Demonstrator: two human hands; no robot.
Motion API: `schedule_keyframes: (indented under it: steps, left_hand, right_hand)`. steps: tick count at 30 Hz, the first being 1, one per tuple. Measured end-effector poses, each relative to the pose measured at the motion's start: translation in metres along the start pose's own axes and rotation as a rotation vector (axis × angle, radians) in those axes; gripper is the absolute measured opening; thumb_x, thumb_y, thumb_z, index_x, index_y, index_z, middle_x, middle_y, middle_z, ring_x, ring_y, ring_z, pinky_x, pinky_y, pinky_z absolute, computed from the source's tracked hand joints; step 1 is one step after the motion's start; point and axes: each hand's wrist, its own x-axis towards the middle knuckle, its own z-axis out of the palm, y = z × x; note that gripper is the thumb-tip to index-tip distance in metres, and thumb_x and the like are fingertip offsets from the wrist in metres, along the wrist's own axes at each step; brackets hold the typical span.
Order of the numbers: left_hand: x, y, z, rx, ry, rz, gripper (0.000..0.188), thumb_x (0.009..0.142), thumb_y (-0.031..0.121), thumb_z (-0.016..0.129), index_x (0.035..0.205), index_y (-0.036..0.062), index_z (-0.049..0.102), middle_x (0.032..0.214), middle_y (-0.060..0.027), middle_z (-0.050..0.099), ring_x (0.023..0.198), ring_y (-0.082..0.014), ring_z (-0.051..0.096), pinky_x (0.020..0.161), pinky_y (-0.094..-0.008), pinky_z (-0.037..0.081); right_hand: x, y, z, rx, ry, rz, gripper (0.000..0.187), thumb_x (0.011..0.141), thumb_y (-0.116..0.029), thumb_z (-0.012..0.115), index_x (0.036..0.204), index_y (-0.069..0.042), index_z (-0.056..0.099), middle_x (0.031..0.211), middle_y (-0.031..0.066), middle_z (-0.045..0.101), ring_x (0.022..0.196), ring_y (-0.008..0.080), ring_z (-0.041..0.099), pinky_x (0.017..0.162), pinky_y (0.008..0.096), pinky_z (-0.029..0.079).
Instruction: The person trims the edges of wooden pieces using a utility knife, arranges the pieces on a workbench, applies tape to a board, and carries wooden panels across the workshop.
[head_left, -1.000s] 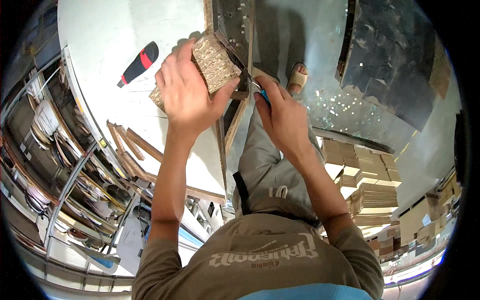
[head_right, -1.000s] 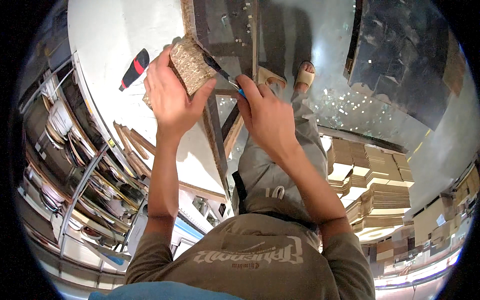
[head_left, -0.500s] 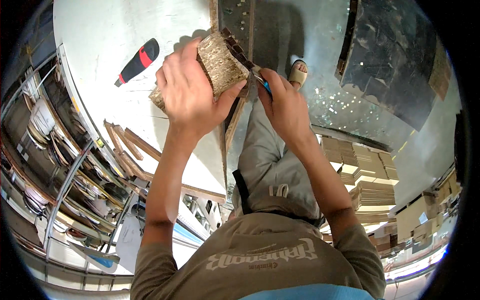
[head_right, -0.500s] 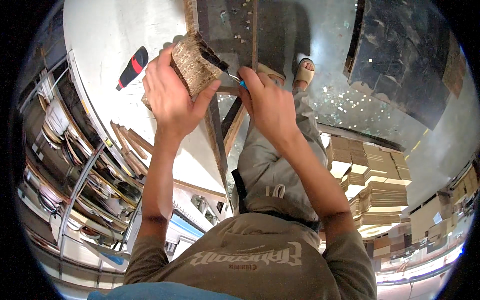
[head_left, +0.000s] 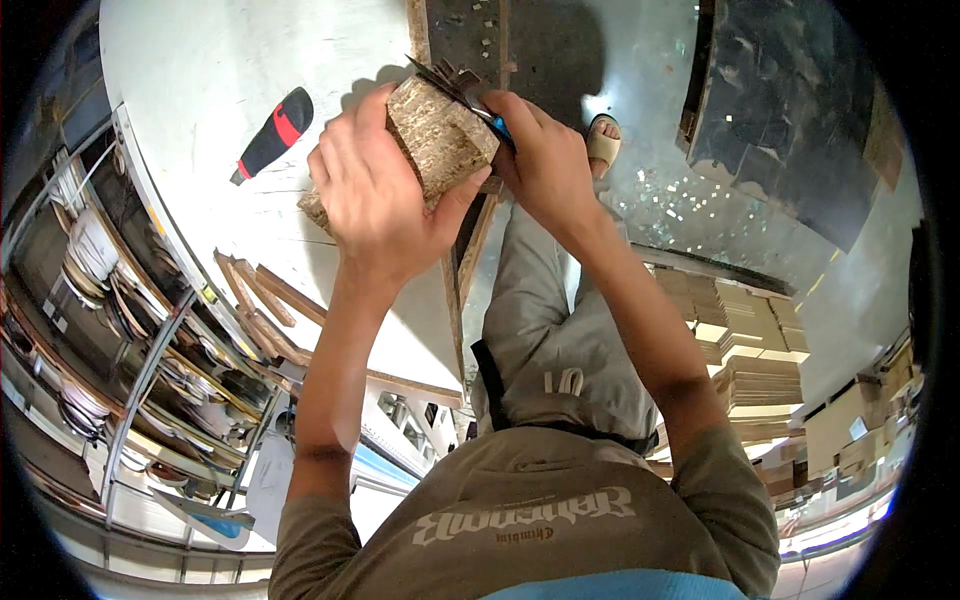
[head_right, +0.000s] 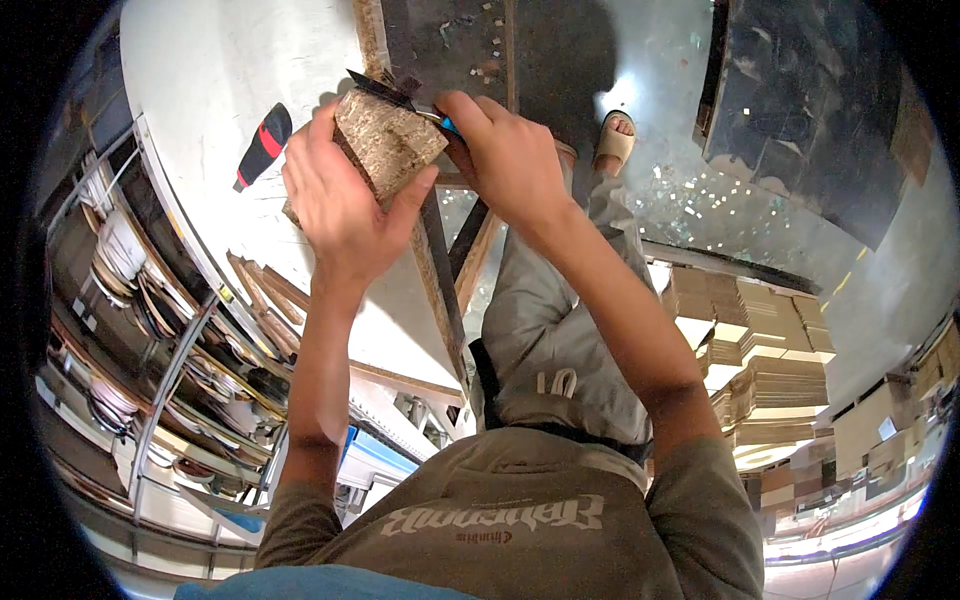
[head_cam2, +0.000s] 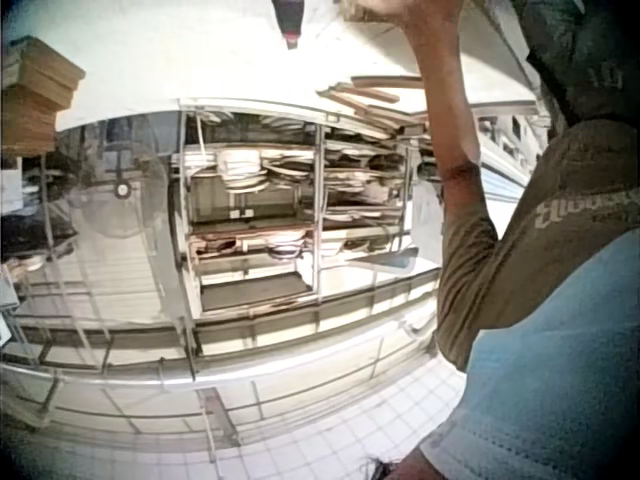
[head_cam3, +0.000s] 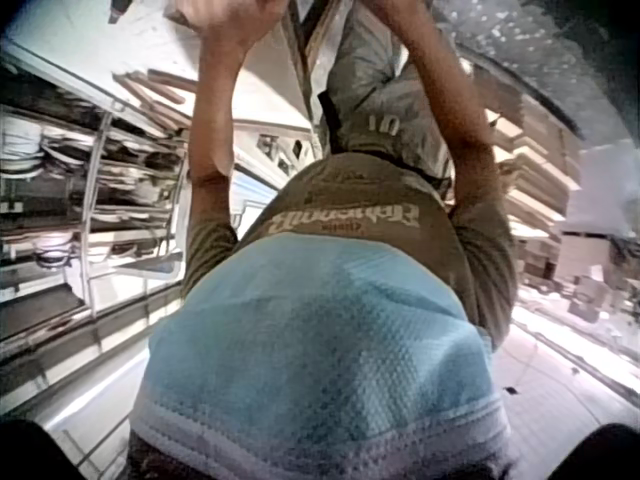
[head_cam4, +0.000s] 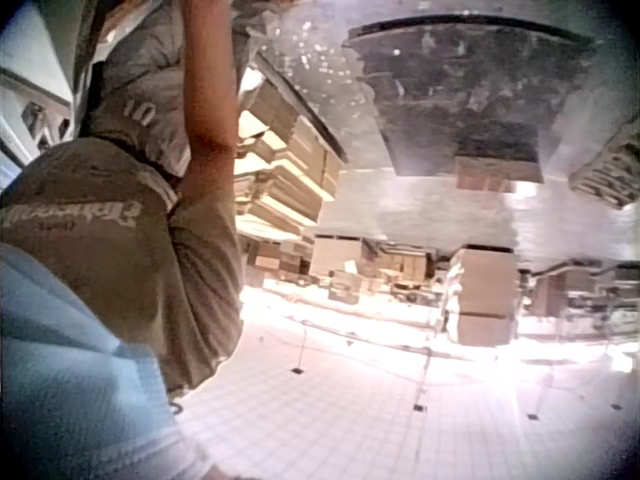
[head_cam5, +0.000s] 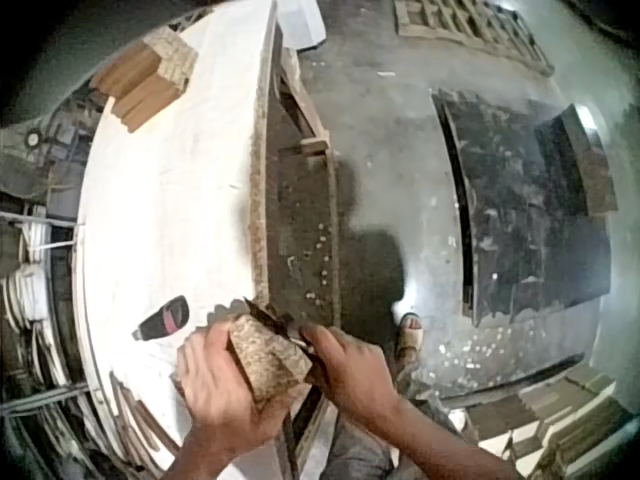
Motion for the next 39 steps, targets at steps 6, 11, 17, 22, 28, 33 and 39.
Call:
schedule_keyframes:
  steps: [6, 11, 17, 22, 28, 33, 39]
  left_hand:
    - [0.002, -0.001, -0.001, -0.003, -0.005, 0.005, 0.092, 0.080, 0.055, 0.075, 0.136, -0.0091, 0.041, 0.111, -0.0214, 0.050, 0.100, -0.0378, 0.051, 0.087, -0.0472, 0.040]
    - [0.000, -0.002, 0.004, 0.024, 0.032, 0.036, 0.088, 0.083, 0.061, 0.068, 0.131, -0.0092, 0.045, 0.104, -0.0217, 0.054, 0.094, -0.0363, 0.053, 0.083, -0.0466, 0.041]
    - [0.000, 0.000, 0.002, 0.047, 0.048, 0.110, 0.087, 0.083, 0.063, 0.067, 0.126, -0.0107, 0.049, 0.099, -0.0208, 0.054, 0.088, -0.0351, 0.053, 0.079, -0.0463, 0.040]
    - [0.000, 0.001, 0.002, 0.058, 0.014, 0.166, 0.087, 0.084, 0.063, 0.066, 0.126, -0.0104, 0.049, 0.097, -0.0194, 0.054, 0.087, -0.0342, 0.053, 0.078, -0.0457, 0.040]
    - [-0.005, 0.001, -0.002, 0.041, -0.085, 0.144, 0.091, 0.084, 0.061, 0.069, 0.132, -0.0118, 0.043, 0.109, -0.0234, 0.051, 0.097, -0.0352, 0.051, 0.083, -0.0475, 0.041]
    - [-0.004, 0.001, 0.002, 0.014, -0.024, 0.154, 0.090, 0.081, 0.061, 0.070, 0.130, -0.0105, 0.046, 0.108, -0.0219, 0.053, 0.096, -0.0353, 0.053, 0.084, -0.0468, 0.039]
    - [-0.004, 0.000, 0.004, 0.007, -0.006, 0.136, 0.087, 0.073, 0.051, 0.077, 0.129, -0.0090, 0.048, 0.111, -0.0199, 0.055, 0.101, -0.0343, 0.052, 0.087, -0.0460, 0.036]
  right_hand:
    - [0.017, 0.003, 0.007, 0.013, 0.029, -0.059, 0.040, 0.083, -0.014, 0.069, 0.119, -0.015, 0.053, 0.093, 0.0109, 0.066, 0.084, 0.0363, 0.067, 0.066, 0.0470, 0.052]
    - [-0.004, 0.003, 0.007, 0.017, 0.052, -0.028, 0.038, 0.083, -0.014, 0.070, 0.118, -0.015, 0.054, 0.094, 0.0101, 0.067, 0.084, 0.0356, 0.067, 0.065, 0.0460, 0.052]
    - [-0.004, 0.016, 0.018, 0.066, 0.103, -0.022, 0.031, 0.086, -0.015, 0.069, 0.115, -0.014, 0.057, 0.093, 0.0092, 0.067, 0.081, 0.0358, 0.066, 0.065, 0.0461, 0.052]
    - [0.021, 0.014, 0.025, 0.062, 0.168, -0.042, 0.026, 0.091, -0.023, 0.066, 0.114, -0.014, 0.058, 0.095, 0.0119, 0.068, 0.080, 0.0370, 0.067, 0.067, 0.0455, 0.053]
    - [0.027, -0.005, 0.005, 0.435, 0.321, 0.229, 0.024, 0.095, -0.026, 0.065, 0.111, -0.010, 0.060, 0.085, 0.0177, 0.069, 0.079, 0.0389, 0.067, 0.066, 0.0434, 0.052]
    - [-0.051, -0.018, -0.037, 0.365, 0.090, 0.415, 0.024, 0.094, -0.015, 0.062, 0.116, -0.007, 0.057, 0.082, 0.0179, 0.067, 0.075, 0.0388, 0.066, 0.063, 0.0415, 0.051]
    - [-0.086, -0.042, -0.037, 0.155, -0.012, 0.316, 0.028, 0.091, -0.012, 0.062, 0.118, -0.011, 0.056, 0.093, 0.0168, 0.067, 0.077, 0.0385, 0.067, 0.063, 0.0475, 0.052]
